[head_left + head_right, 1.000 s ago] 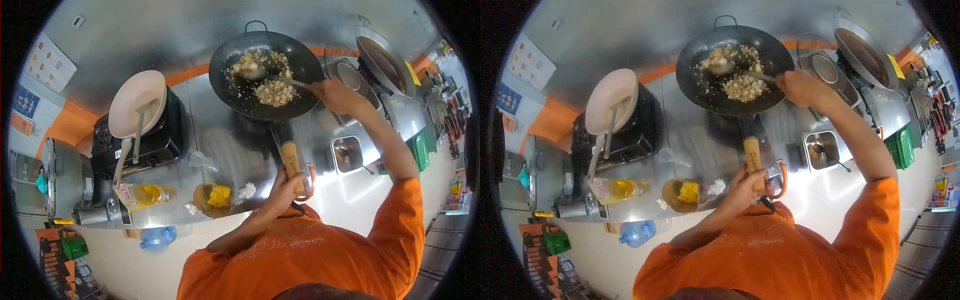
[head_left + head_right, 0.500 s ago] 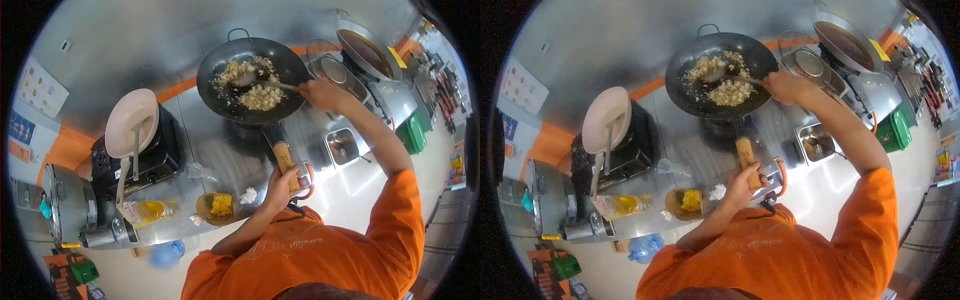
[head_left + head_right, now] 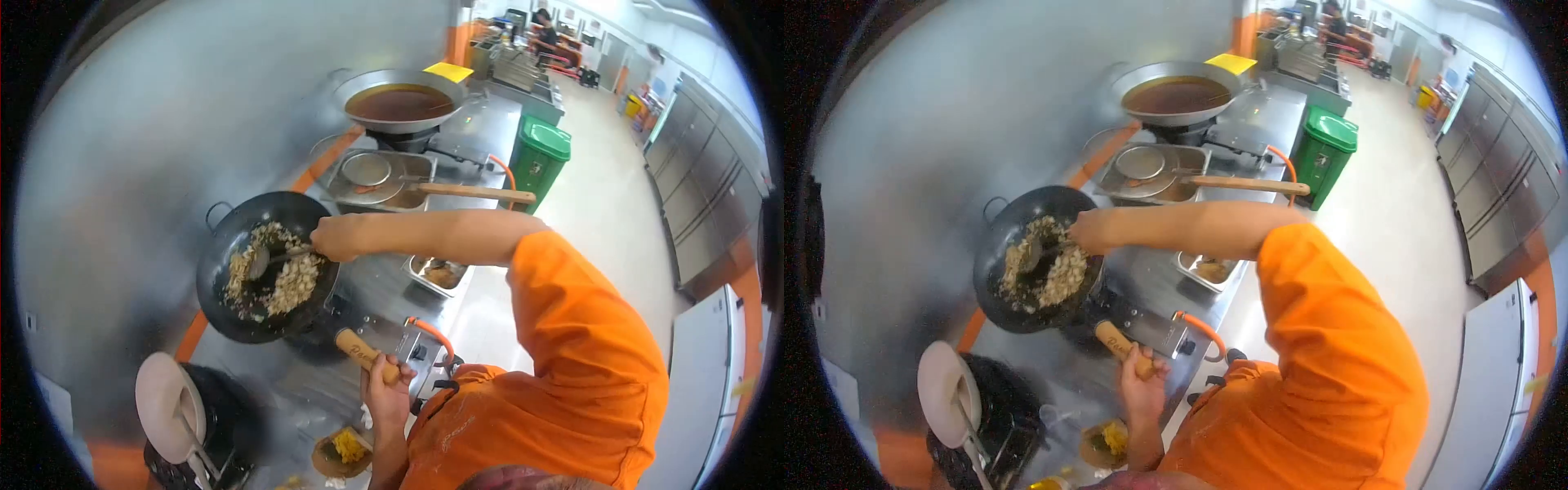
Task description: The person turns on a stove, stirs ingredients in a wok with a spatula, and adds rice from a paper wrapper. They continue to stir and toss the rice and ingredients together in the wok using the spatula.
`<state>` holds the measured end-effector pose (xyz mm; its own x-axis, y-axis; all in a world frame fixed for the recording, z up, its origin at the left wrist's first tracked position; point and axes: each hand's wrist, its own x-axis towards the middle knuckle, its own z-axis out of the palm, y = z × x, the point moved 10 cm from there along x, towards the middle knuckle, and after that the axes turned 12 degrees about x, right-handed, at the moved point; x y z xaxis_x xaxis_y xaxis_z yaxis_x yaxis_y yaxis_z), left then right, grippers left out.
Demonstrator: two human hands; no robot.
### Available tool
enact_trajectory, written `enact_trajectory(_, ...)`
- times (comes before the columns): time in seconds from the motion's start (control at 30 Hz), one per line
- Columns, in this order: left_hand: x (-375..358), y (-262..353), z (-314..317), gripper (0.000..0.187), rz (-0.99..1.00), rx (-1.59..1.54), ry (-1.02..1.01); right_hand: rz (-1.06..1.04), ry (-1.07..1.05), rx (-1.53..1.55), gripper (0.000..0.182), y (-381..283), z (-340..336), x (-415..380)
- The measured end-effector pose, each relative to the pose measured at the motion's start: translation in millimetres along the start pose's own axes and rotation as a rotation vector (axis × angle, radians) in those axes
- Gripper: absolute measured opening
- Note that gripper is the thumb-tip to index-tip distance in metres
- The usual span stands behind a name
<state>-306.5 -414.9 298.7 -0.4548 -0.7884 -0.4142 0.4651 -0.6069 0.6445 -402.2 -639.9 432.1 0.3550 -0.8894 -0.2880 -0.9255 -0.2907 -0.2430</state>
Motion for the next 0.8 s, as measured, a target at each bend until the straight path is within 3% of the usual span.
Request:
enact_trajectory(0.1,-1,12,-8,0.018,0.039,0.01,0.034,0.009,0.082,-0.059,0.02,12,-22,-20)
enact_trajectory(0.2,10,12,-13,0.018,0.003,0.05,0.059,-0.071,-0.109,-0.045,0.022,1,1,-35)
enact_trajectory(0.27,24,8,-11,0.018,-0.03,-0.16,0.013,0.025,-0.011,0.053,0.027,1,1,-25)
enact_trajectory(0.33,32,13,-10,0.017,-0.011,-0.144,0.002,-0.027,-0.008,-0.022,0.029,-7,-23,-49)
enact_trajectory(0.37,35,11,-11,0.015,-0.019,-0.18,0.024,-0.244,-0.032,-0.208,0.028,16,-13,-33)
enact_trajectory(0.4,40,3,-11,0.014,-0.043,-0.176,-0.014,-0.502,0.042,-0.246,0.029,-10,-50,-72)
enact_trajectory(0.43,42,-5,-17,0.013,-0.063,-0.172,-0.035,-0.376,-0.106,-0.107,0.029,14,-49,-58)
enact_trajectory(0.47,41,-1,-15,0.013,-0.057,-0.146,0.026,0.159,-0.095,-0.016,0.033,0,-89,-86)
enact_trajectory(0.5,38,2,-13,0.015,-0.041,-0.172,0.059,0.17,-0.207,-0.279,0.038,0,-93,-87)
enact_trajectory(0.53,35,7,-10,0.017,-0.045,-0.185,0.083,0.013,-0.189,-0.282,0.033,7,-89,-79)
enact_trajectory(0.57,36,13,-6,0.018,-0.011,-0.188,0.039,0.127,-0.241,-0.208,0.027,-3,-88,-79)
enact_trajectory(0.6,36,15,-9,0.018,0.001,-0.204,0.063,0.1,-0.255,-0.215,0.027,-4,-76,-64)
enact_trajectory(0.67,37,15,-7,0.018,-0.006,-0.153,0.07,-0.069,-0.125,0.057,0.025,8,-46,-29)
enact_trajectory(0.7,38,14,-7,0.018,-0.012,-0.18,0.032,-0.276,-0.002,0.055,0.028,13,-39,-17)
enact_trajectory(0.8,38,13,-9,0.017,-0.025,-0.173,0.072,-0.16,-0.178,0.034,0.028,12,-38,-34)
